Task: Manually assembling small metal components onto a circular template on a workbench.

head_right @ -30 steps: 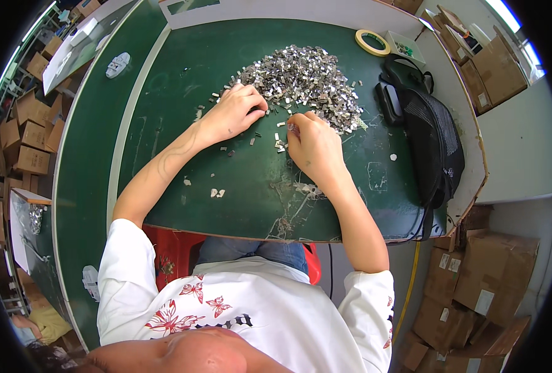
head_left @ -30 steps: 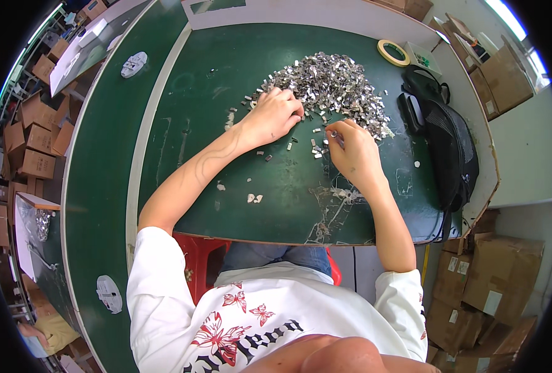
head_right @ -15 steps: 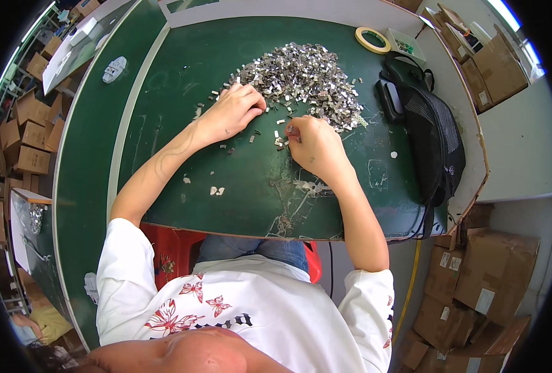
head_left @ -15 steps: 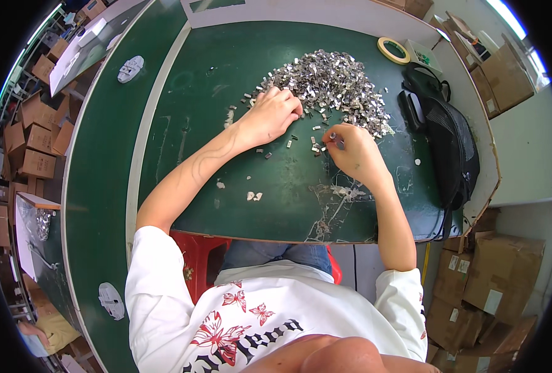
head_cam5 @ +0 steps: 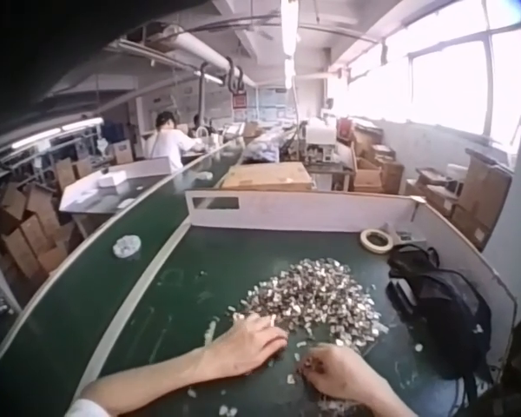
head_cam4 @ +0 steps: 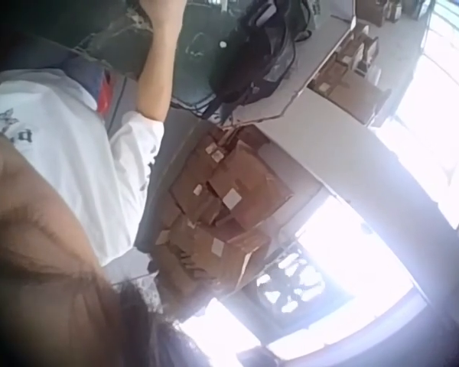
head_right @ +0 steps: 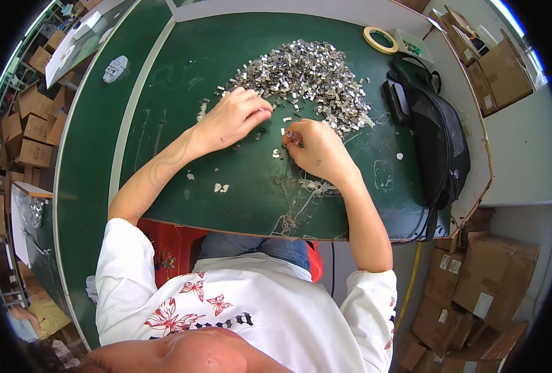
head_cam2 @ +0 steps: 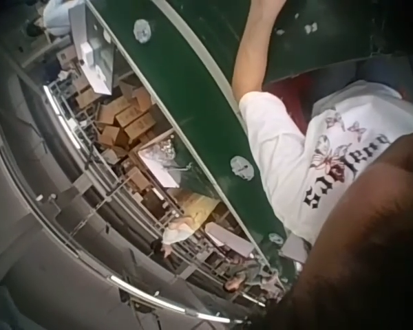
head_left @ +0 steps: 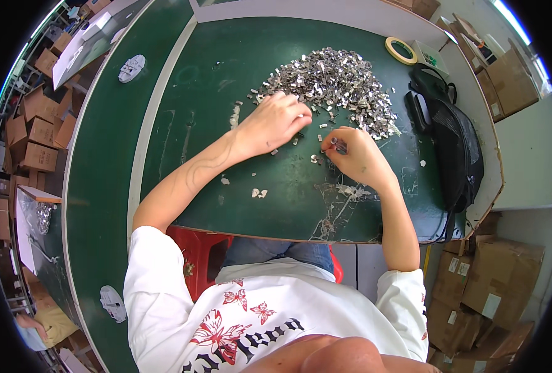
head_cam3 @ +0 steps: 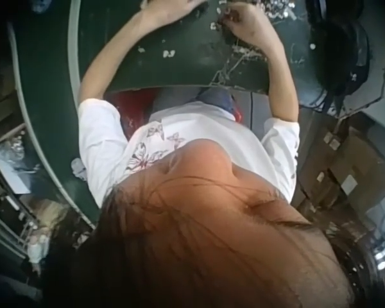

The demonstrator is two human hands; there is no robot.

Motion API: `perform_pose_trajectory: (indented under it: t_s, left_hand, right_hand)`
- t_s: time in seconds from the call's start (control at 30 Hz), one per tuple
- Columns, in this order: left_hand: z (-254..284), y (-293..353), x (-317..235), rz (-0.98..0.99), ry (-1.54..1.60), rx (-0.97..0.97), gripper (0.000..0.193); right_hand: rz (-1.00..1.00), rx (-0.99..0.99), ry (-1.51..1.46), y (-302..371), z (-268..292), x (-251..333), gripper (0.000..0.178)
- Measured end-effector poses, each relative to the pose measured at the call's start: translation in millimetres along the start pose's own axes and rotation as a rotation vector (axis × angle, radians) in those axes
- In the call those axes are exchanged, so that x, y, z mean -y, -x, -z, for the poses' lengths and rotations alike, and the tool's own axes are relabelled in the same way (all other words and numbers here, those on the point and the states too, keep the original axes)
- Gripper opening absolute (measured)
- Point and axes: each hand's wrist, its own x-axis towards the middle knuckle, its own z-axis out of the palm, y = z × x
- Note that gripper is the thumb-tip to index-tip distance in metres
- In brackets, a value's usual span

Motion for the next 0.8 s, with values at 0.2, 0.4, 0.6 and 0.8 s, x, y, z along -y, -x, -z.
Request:
perform_pose_trajectory:
  t_s: [0.2,0.4,0.6,0.8]
  left_hand:
    - [-17,26,-31,-0.127,0.058,0.021,0.017]
    - [-28,35,-30,-0.020,0.103,-0.001,0.016]
    - [-25,38,-25,-0.078,-0.038,-0.045,0.016]
    - [-18,36,-24,-0.067,-0.002,-0.085,0.011]
  right_hand:
    - [0.006,0.045,0.028,2,-1,8,0.016]
    - [-0.040,0.068,-0.024,2,-1,16,0.016]
    - [-0.019,0.038,0.005,2,-7,6,0.017]
    - [0.054,-0.070,0.079,0,-11,-6,0.018]
